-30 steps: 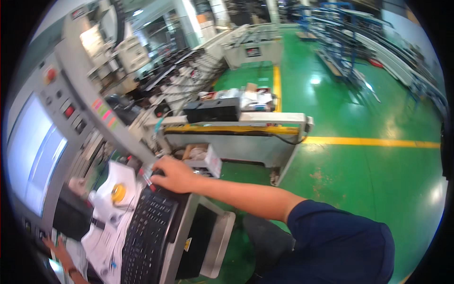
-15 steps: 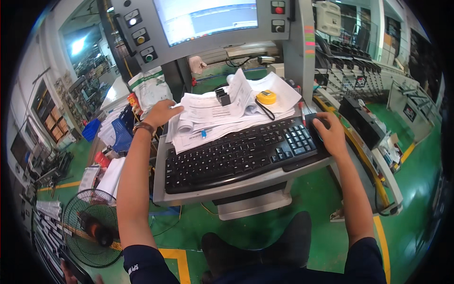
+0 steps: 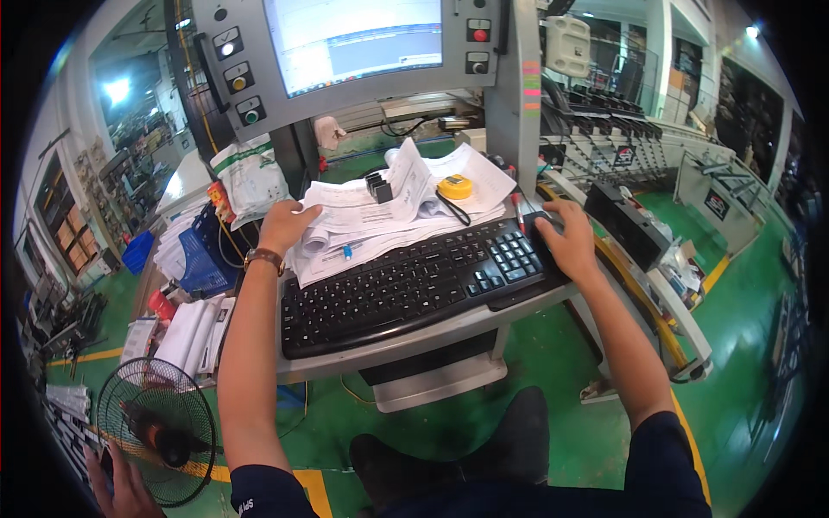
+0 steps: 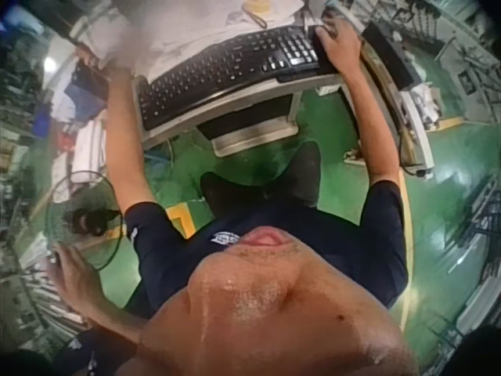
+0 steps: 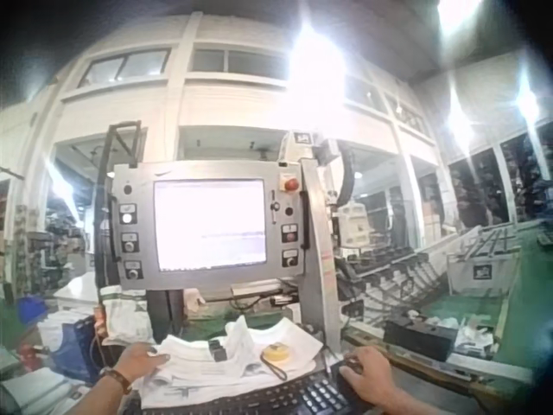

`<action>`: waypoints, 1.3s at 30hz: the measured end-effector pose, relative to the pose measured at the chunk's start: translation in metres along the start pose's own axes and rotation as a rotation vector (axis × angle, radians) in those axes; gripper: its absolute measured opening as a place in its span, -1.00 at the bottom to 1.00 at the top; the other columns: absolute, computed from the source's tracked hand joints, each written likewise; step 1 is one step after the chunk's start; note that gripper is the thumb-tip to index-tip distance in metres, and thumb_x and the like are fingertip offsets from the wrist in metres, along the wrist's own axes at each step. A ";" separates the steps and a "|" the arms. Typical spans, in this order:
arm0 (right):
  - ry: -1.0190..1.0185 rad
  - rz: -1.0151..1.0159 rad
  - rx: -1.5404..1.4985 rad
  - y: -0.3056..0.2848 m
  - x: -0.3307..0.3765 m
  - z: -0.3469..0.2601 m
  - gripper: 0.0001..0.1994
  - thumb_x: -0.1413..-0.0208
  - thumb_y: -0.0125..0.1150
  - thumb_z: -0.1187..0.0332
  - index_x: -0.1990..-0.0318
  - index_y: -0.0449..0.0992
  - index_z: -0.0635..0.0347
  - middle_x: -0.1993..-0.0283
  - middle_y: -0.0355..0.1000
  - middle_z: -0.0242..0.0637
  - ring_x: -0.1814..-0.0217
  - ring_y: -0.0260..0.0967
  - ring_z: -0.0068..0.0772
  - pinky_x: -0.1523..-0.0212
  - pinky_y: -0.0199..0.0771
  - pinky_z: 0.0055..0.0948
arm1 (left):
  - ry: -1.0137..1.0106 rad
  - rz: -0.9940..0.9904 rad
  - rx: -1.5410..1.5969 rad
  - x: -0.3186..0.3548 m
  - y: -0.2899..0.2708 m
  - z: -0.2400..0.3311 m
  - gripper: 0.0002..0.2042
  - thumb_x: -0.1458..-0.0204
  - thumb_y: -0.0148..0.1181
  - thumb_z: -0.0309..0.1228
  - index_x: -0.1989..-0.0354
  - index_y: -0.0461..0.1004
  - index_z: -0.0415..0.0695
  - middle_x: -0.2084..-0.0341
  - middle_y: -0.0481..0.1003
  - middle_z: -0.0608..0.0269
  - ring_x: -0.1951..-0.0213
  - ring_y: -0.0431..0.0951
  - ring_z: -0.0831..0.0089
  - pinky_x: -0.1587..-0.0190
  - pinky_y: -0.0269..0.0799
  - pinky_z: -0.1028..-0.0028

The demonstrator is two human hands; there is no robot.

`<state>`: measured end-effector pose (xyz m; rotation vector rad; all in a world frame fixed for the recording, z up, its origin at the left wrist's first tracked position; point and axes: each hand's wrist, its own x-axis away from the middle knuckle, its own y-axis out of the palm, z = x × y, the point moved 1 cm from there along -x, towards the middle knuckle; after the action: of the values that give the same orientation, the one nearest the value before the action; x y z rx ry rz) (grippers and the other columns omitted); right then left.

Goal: Reviewing technical manual instructions then inspecting and cleaning machine components using a brush.

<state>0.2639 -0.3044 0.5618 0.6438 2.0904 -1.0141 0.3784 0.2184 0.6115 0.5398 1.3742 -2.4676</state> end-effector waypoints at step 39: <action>-0.308 -1.024 0.044 0.151 -0.156 0.004 -0.33 0.01 0.43 0.09 -0.15 0.34 0.34 -0.04 0.55 0.08 -0.13 0.52 0.08 -0.11 0.51 -0.09 | -0.177 -0.585 -0.380 -0.221 0.208 0.206 -0.03 0.07 0.19 0.41 -0.37 0.39 -0.13 -0.31 0.39 -0.12 -0.31 0.40 0.03 -0.33 0.29 0.10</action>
<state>0.4657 -0.2416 0.6121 -0.6349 2.0856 -1.5576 0.6209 -0.0540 0.6517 -0.1933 2.0791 -2.4637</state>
